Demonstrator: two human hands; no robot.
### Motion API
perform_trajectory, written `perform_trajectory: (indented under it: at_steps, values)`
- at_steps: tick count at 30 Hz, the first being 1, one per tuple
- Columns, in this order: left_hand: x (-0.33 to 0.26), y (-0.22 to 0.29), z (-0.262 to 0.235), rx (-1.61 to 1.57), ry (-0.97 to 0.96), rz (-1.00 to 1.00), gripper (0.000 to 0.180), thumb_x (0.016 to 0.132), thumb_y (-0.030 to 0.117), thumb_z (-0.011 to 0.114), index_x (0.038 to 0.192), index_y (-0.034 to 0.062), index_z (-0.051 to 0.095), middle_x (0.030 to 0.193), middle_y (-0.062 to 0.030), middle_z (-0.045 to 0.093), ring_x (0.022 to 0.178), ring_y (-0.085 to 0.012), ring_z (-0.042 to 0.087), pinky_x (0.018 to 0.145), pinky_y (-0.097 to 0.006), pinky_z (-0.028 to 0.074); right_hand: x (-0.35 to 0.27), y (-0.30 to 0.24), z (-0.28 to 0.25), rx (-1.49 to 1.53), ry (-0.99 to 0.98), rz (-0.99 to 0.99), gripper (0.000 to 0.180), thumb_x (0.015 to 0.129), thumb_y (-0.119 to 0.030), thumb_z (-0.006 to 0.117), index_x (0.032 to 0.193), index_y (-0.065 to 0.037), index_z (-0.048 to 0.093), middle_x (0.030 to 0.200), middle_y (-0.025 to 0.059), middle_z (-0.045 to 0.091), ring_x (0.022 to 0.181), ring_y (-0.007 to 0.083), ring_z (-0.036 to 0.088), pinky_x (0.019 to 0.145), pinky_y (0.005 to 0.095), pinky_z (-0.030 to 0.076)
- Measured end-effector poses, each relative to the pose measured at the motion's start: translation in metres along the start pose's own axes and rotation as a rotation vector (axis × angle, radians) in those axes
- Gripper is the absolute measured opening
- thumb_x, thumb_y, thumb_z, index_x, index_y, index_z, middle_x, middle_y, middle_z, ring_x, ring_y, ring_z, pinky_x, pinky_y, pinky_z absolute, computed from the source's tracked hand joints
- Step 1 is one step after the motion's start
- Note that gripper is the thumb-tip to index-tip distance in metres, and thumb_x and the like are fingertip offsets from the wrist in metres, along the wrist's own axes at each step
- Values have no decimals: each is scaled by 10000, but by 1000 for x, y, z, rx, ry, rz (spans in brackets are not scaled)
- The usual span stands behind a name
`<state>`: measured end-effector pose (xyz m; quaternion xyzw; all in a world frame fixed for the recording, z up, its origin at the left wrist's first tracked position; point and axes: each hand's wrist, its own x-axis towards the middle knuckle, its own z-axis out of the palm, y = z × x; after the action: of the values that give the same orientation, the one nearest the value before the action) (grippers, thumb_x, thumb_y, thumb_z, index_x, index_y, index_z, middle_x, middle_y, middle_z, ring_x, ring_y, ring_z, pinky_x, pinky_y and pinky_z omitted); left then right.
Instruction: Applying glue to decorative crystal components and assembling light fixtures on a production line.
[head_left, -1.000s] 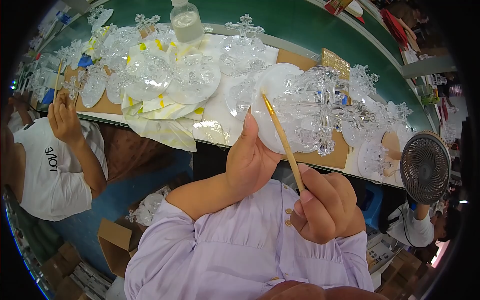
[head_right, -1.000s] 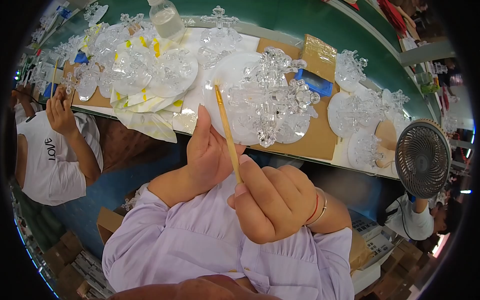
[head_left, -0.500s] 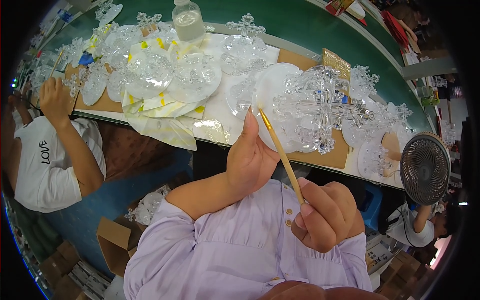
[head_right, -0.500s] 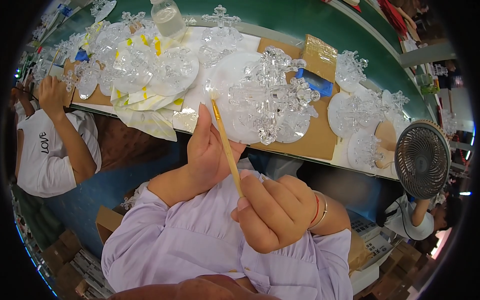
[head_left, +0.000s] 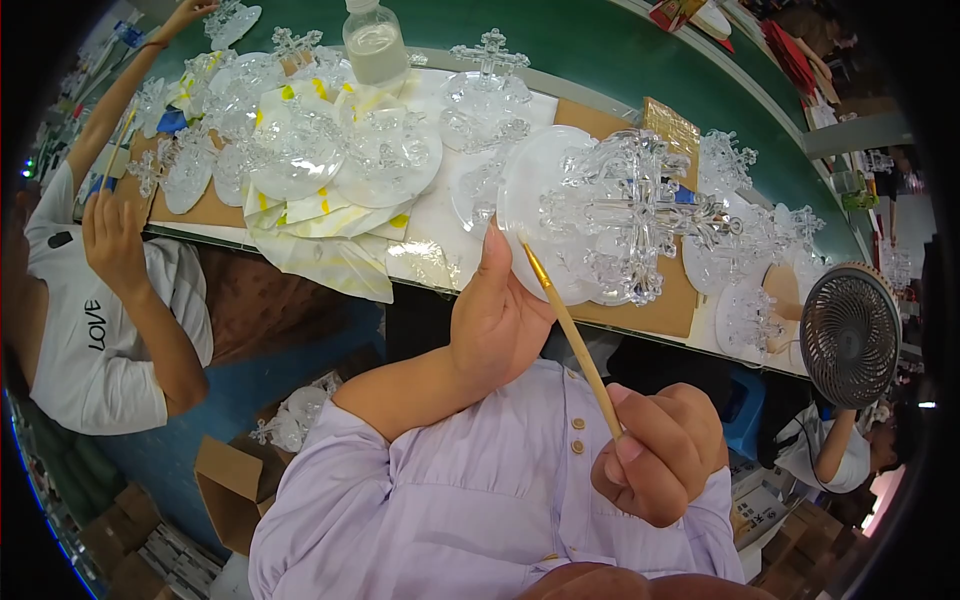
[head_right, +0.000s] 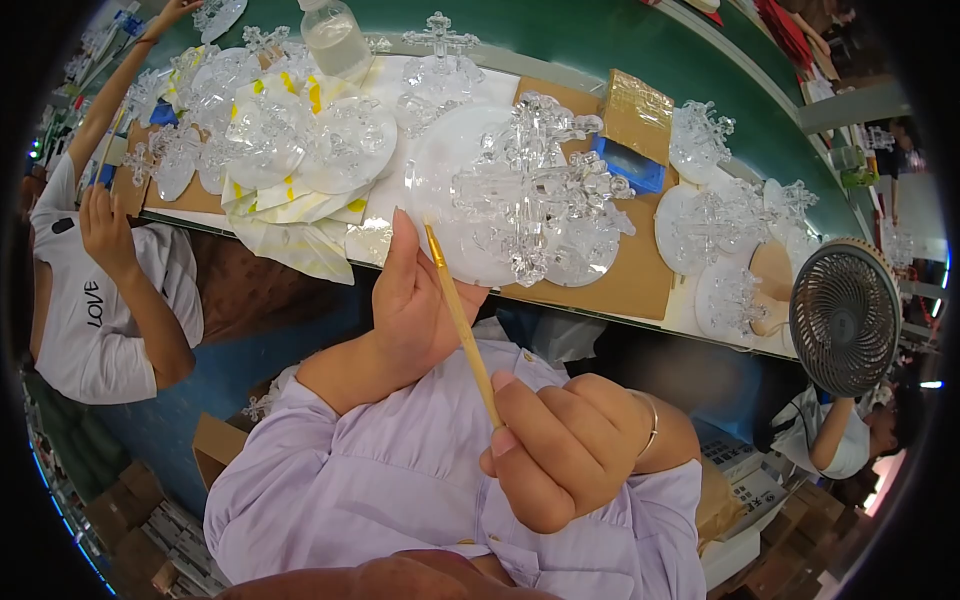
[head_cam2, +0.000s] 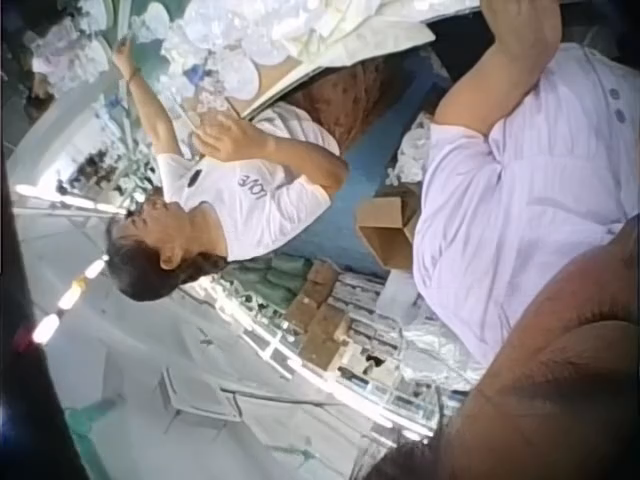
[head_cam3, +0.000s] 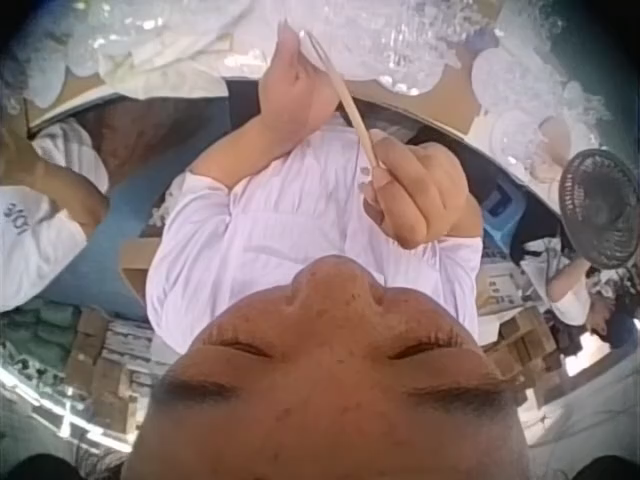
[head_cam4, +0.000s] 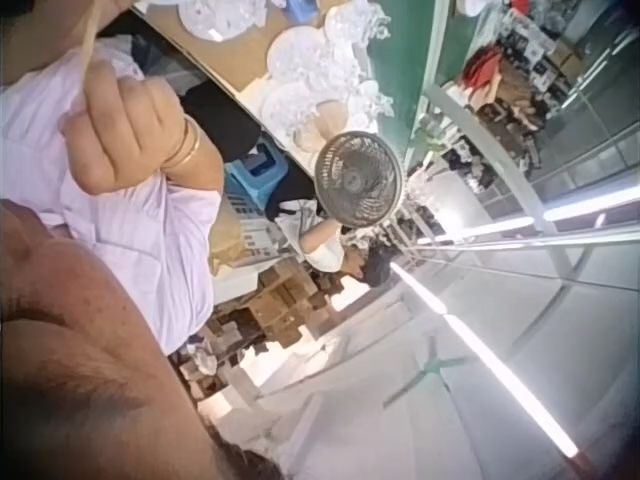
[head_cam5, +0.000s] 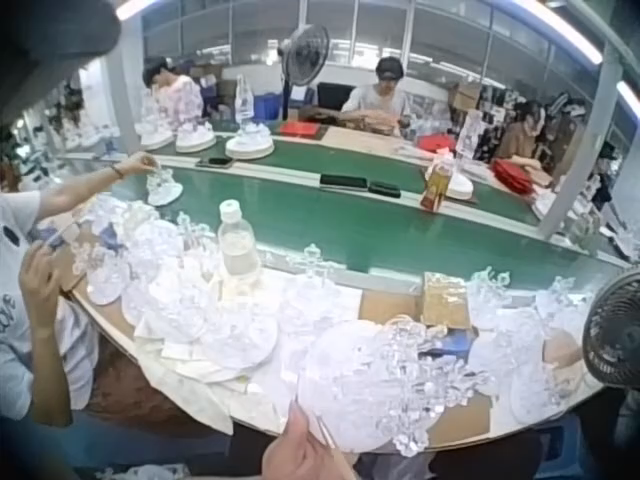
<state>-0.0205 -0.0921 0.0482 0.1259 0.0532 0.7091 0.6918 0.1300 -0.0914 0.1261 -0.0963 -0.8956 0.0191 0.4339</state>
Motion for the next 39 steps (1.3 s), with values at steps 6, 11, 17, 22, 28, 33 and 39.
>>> perform_trajectory:
  at_steps: [6,11,17,22,28,33,39]
  values:
    - [-2,-1,0,32,39,22,554,1035,407,215,1475,71,191,1488,-95,323,1381,-244,310,1148,-436,238,2,4,4,8,-27,-16,158,858,-38,556,966,0,446,804,232,645,469,174,496,387,272,369]
    - [-5,-2,2,36,67,2,557,1034,406,222,1485,89,147,1508,-97,273,1394,-241,282,1150,-431,231,8,14,3,-15,-129,-41,207,849,-27,547,1010,21,425,904,270,637,535,201,529,426,287,409]
    - [-8,-4,2,9,83,-8,568,1031,414,228,1495,108,115,1515,-90,253,1400,-237,266,1149,-430,231,16,12,2,-75,-215,10,238,851,-35,544,1035,46,415,952,295,621,600,231,571,466,311,443]
    - [-11,0,3,31,99,-56,569,1030,416,233,1499,119,107,1518,-84,249,1401,-234,262,1149,-433,224,19,12,5,-127,-238,36,246,851,-31,539,1046,62,423,985,297,613,630,249,596,481,317,455]
    - [-8,-2,-1,114,91,13,570,1031,412,247,1493,98,138,1514,-94,267,1397,-249,274,1150,-439,220,20,8,1,-77,-111,-16,185,888,-60,527,1012,24,418,960,263,621,589,221,558,437,312,410]
    - [3,10,-3,73,108,25,582,1019,434,289,1478,86,202,1491,-111,327,1376,-285,319,1143,-459,242,-2,14,6,-60,147,-256,170,967,-197,498,997,-52,415,812,140,599,550,164,496,422,278,347]
    - [9,21,-8,-169,74,-81,591,1005,447,340,1469,94,241,1488,-124,340,1363,-316,342,1113,-522,282,-23,18,-3,15,186,-443,158,976,-229,475,989,-83,415,860,71,581,561,139,484,498,255,353]
